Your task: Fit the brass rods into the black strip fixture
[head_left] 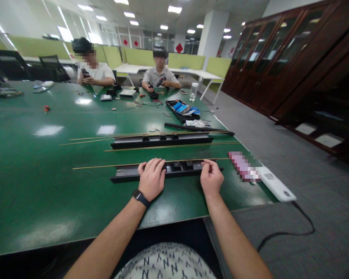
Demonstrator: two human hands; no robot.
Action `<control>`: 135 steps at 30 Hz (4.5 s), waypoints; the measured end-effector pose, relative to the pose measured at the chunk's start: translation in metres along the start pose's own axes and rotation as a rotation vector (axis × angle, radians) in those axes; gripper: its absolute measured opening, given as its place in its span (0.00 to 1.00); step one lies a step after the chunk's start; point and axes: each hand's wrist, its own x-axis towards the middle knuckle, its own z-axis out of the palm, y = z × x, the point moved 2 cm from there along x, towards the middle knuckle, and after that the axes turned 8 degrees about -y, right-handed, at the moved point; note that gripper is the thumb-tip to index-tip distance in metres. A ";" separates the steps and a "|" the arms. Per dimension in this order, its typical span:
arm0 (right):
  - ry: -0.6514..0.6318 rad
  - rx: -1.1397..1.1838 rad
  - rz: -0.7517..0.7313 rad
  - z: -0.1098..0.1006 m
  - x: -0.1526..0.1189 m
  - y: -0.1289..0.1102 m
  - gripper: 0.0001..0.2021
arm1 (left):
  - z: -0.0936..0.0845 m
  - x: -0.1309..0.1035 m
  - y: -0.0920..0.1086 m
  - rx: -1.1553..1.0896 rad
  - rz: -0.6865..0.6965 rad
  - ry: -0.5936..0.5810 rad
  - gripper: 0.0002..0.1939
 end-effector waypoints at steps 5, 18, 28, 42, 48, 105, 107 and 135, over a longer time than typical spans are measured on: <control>-0.008 0.006 0.006 0.000 0.000 -0.001 0.14 | 0.001 0.001 0.000 -0.005 0.006 -0.006 0.17; 0.003 0.017 0.023 0.000 0.001 -0.002 0.14 | 0.003 -0.001 -0.003 -0.018 0.014 -0.016 0.19; -0.003 0.028 0.041 -0.001 0.001 -0.001 0.14 | 0.001 -0.001 -0.008 -0.053 -0.031 0.041 0.19; -0.004 0.026 0.041 -0.002 0.003 -0.005 0.14 | 0.003 -0.003 -0.022 0.007 -0.180 0.121 0.24; 0.000 0.025 0.045 -0.001 0.002 -0.003 0.14 | 0.004 -0.004 -0.025 0.001 -0.208 0.143 0.23; -0.003 0.043 0.032 0.001 0.001 0.001 0.13 | 0.006 -0.004 -0.006 0.010 0.068 0.154 0.09; -0.002 0.040 0.031 0.000 0.001 0.000 0.13 | 0.006 -0.004 -0.005 0.013 0.064 0.164 0.09; 0.018 0.049 0.033 -0.002 0.002 -0.005 0.13 | 0.007 -0.009 0.022 -0.015 0.248 -0.027 0.13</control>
